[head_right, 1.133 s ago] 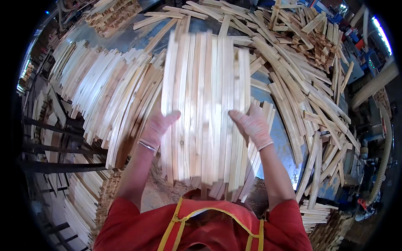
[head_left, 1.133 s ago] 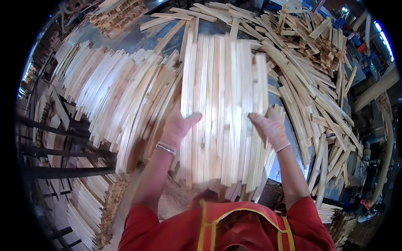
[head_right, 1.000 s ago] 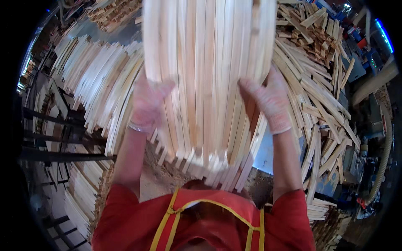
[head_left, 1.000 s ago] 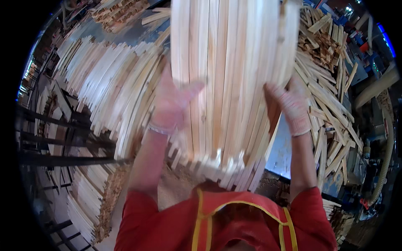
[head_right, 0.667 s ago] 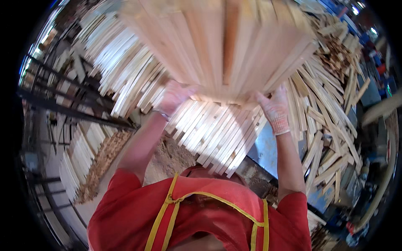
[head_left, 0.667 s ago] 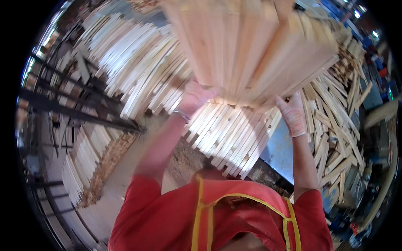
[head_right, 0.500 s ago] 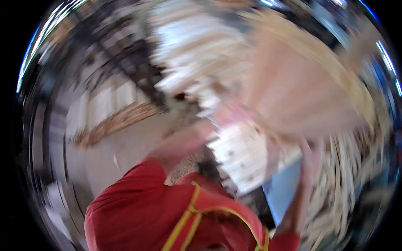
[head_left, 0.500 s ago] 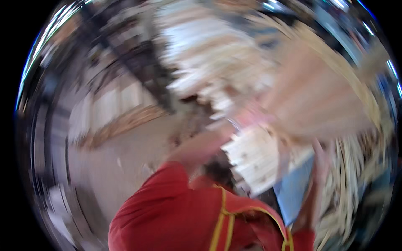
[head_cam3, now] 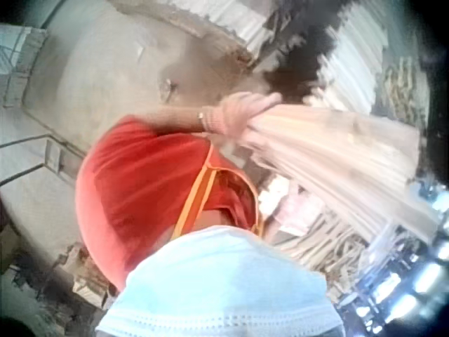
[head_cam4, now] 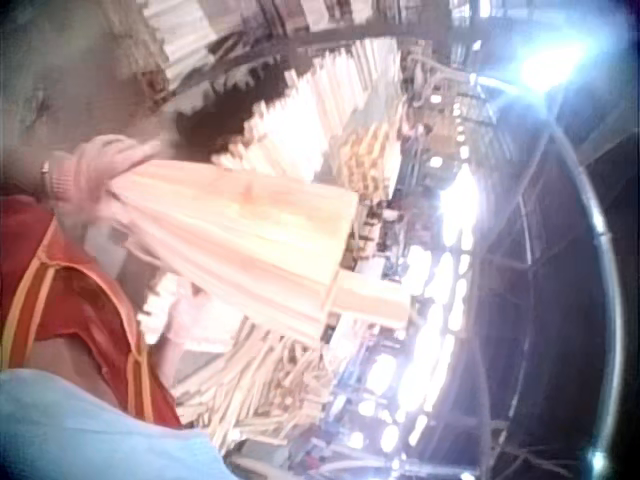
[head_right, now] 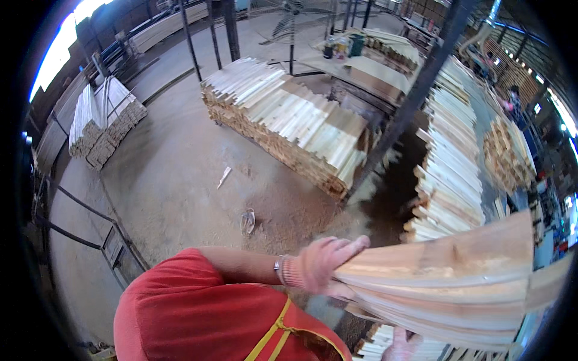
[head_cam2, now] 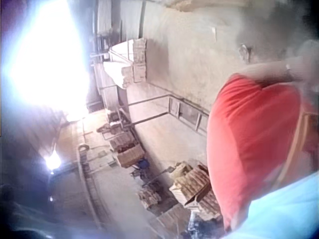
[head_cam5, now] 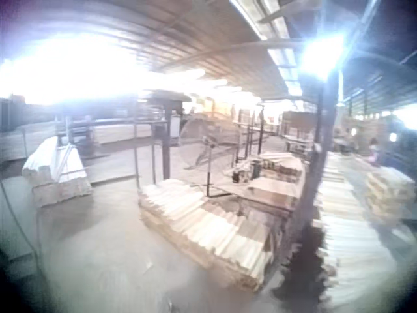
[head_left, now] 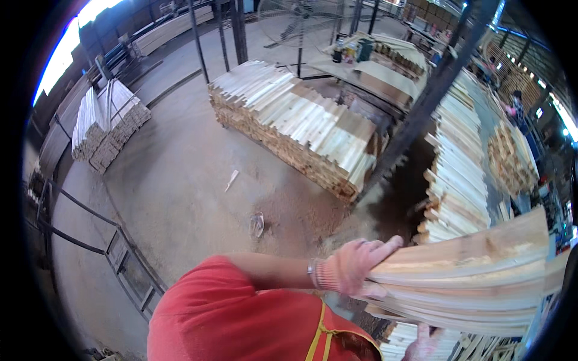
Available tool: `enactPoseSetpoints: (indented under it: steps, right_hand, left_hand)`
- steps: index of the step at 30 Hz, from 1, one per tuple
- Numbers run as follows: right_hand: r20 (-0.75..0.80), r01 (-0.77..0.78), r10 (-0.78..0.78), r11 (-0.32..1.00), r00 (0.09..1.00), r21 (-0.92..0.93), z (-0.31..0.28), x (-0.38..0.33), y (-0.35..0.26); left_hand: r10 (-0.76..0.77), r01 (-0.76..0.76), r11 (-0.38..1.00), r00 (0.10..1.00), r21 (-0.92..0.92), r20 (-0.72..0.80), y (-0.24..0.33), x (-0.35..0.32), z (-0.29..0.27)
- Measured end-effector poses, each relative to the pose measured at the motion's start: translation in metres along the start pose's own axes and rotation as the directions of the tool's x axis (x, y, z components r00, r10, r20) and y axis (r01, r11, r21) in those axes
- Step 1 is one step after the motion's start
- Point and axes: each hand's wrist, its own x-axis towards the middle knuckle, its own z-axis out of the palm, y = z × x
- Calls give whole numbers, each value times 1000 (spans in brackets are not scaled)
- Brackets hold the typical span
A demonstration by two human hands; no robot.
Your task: The person picks up thin wooden planks from a large pile on a metal table and arranges them into a neat stack. They repeatedly gather handfuls of planks, align them, and place them onto a growing stack on a nearby rack. The process involves sorting and organizing the wood pieces by hand.
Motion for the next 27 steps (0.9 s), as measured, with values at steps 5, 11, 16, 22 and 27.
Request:
enactPoseSetpoints:
  steps: [5,11,16,22,27]
  right_hand:
    - [241,-211,195,977,951,42,183,21,-64]
    - [475,-220,140,968,869,117,322,76,-46]
    - [574,-144,96,989,813,39,427,145,-8]
    - [738,-318,263,946,621,-70,561,239,5]
    - [808,-399,288,914,515,-72,652,289,56]
  left_hand:
    - [-67,81,989,992,125,-106,-87,-35,-118]
    - [-212,247,959,951,138,-226,-183,-38,-193]
    - [-333,396,899,896,186,-293,-266,-10,-227]
    - [-608,647,758,747,84,-268,-350,58,-288]
    - [-801,820,572,566,33,-197,-448,103,-322]
